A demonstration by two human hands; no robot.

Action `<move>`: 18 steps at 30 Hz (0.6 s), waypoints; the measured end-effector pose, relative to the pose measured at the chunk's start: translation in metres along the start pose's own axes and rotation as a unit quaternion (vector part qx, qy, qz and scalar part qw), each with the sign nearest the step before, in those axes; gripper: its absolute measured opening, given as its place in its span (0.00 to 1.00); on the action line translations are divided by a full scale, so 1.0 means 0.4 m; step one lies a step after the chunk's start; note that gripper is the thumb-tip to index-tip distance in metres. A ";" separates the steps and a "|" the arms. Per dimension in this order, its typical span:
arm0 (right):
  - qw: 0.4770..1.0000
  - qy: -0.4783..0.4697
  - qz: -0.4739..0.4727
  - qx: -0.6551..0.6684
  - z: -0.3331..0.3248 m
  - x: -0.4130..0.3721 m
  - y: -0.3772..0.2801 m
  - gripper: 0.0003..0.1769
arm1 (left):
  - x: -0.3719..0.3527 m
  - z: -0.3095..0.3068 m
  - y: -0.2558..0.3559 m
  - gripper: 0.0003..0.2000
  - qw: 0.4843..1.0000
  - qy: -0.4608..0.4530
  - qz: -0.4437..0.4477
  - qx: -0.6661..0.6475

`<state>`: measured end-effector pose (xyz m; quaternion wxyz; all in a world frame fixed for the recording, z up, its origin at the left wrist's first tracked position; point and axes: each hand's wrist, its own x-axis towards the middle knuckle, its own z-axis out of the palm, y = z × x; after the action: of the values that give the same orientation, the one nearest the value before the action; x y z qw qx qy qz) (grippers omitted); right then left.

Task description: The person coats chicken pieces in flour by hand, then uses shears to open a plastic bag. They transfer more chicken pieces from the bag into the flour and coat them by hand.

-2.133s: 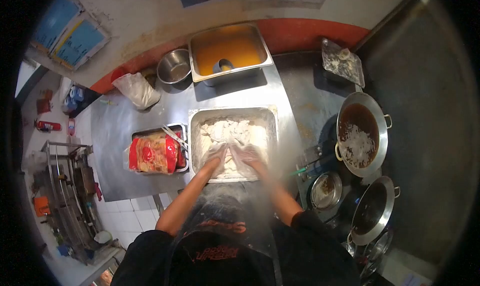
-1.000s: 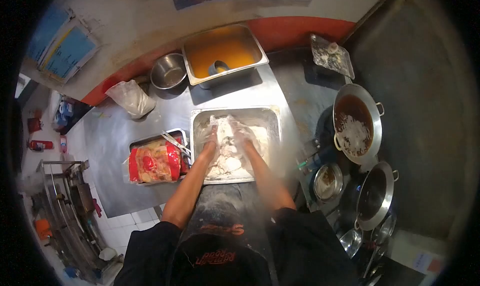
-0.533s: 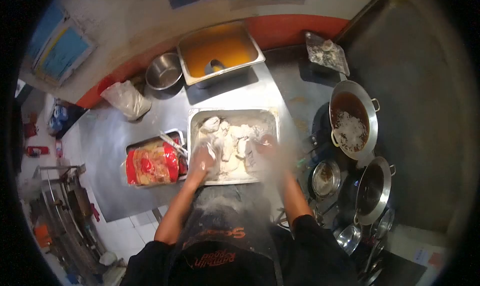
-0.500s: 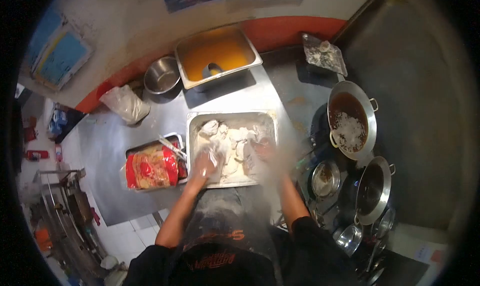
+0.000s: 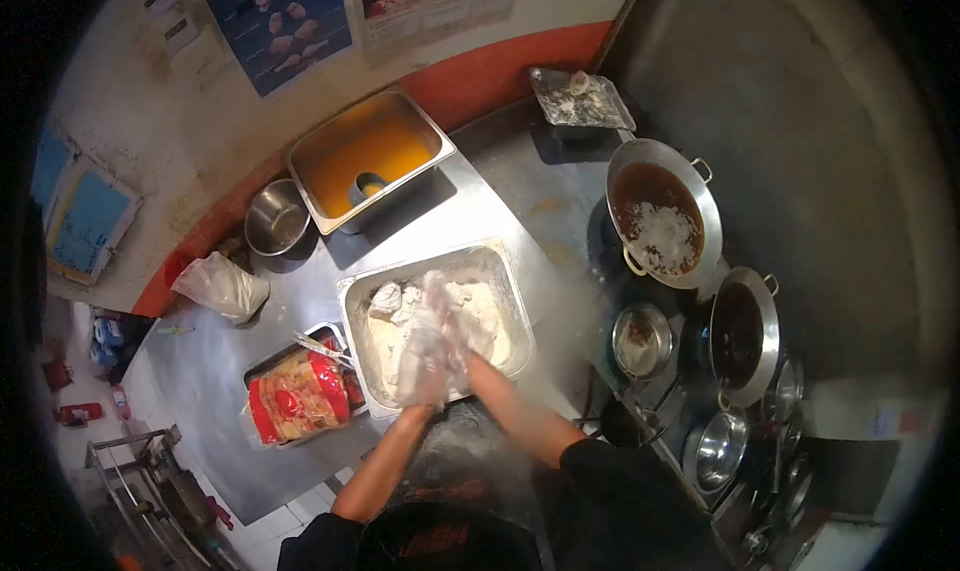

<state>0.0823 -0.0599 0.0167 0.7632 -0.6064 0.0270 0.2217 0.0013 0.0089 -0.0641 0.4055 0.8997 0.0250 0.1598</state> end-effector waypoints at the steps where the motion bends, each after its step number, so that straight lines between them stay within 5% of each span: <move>1: 0.999 -0.011 -0.007 0.030 -0.005 0.031 -0.005 0.33 | -0.051 0.030 -0.046 0.14 0.999 -0.026 -0.020 0.004; 5: 0.982 -0.055 -0.006 0.182 0.010 0.083 -0.017 0.36 | 0.010 -0.079 0.018 0.10 0.963 -0.044 -0.064 -0.257; 7: 0.952 -0.074 0.129 0.269 0.015 0.090 -0.090 0.35 | 0.032 -0.105 0.040 0.10 0.952 -0.076 -0.091 -0.284; 11: 0.980 -0.116 0.036 0.156 -0.057 0.168 -0.004 0.36 | 0.095 -0.241 0.233 0.15 0.967 -0.113 -0.160 -0.162; 14: 0.984 -0.069 0.138 -0.092 0.095 -0.041 -0.315 0.35 | 0.137 -0.219 0.213 0.15 0.973 -0.086 -0.155 -0.147; 15: 0.980 -0.096 0.068 -0.160 0.069 -0.061 -0.211 0.36 | 0.155 -0.209 0.194 0.15 0.975 -0.075 -0.153 -0.141; 18: 0.978 -0.140 0.088 -0.124 0.065 -0.115 -0.249 0.38 | 0.205 -0.191 0.147 0.14 0.980 -0.046 -0.153 -0.116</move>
<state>0.0720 -0.0660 0.1289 0.6555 -0.6546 -0.0551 0.3725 0.0504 0.0389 0.0487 0.5274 0.8385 0.1254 0.0562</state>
